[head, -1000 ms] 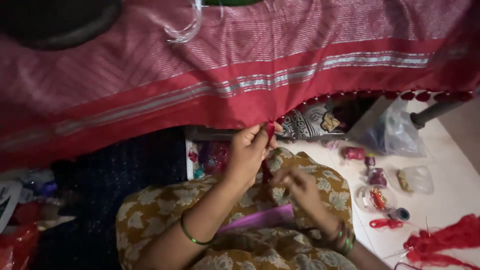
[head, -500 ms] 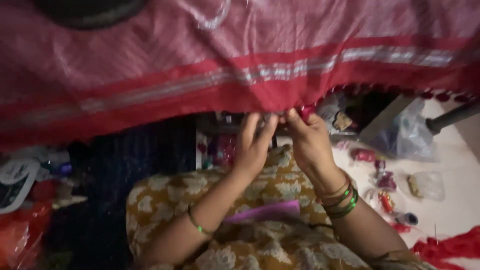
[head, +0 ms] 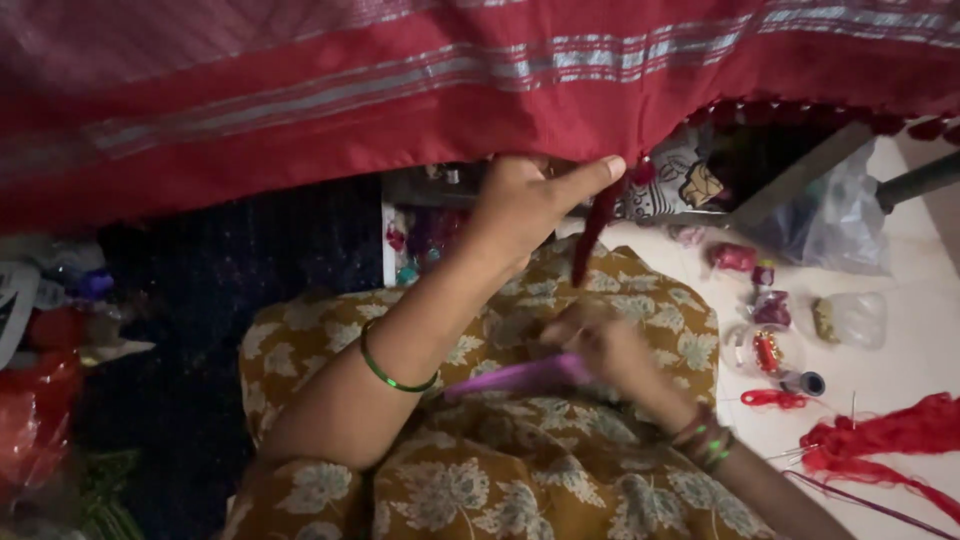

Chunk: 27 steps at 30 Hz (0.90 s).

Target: Sewing and trimming decorative tassels on the edge of a red fabric.

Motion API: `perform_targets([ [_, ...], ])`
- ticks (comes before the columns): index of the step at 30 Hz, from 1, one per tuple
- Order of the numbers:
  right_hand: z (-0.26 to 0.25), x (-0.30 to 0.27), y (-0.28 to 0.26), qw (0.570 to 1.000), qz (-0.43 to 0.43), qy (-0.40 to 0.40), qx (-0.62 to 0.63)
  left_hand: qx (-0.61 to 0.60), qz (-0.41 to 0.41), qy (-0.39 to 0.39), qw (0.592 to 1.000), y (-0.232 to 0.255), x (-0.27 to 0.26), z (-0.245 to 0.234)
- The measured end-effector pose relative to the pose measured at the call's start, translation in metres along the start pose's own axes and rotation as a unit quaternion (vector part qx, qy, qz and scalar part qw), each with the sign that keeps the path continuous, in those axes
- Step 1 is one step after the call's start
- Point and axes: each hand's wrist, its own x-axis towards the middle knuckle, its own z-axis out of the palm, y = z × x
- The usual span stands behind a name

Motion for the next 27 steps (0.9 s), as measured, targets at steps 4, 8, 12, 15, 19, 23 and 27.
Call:
perform_targets([
  [4, 0.05, -0.009, 0.034, 0.934, -0.308, -0.166, -0.069, -0.152, 0.141, -0.087, 0.974, -0.017, 0.009, 0.005],
  [8, 0.053, -0.008, 0.022, 0.946, -0.181, -0.242, -0.118, -0.172, 0.092, -0.106, 0.975, -0.021, 0.009, 0.005],
  [12, 0.026, 0.004, 0.001, 0.928, -0.296, -0.225, -0.023, -0.136, 0.068, -0.072, 0.986, -0.004, 0.008, 0.005],
  [15, -0.025, 0.006, -0.029, 0.922, -0.266, -0.238, -0.153, -0.104, -0.012, -0.059, 0.993, 0.007, 0.003, -0.001],
  [19, -0.121, 0.028, -0.069, 0.823, -0.447, 0.021, -0.35, 0.003, -0.003, -0.101, 0.995, 0.022, 0.01, -0.009],
  [23, -0.174, 0.045, -0.099, 0.662, -0.496, 0.211, -0.521, 0.03, -0.129, -0.09, 0.987, 0.019, 0.02, -0.013],
  [27, -0.175, 0.045, -0.091, 0.603, -0.522, 0.196, -0.57, -0.004, -0.069, -0.146, 0.987, 0.016, 0.021, -0.02],
])
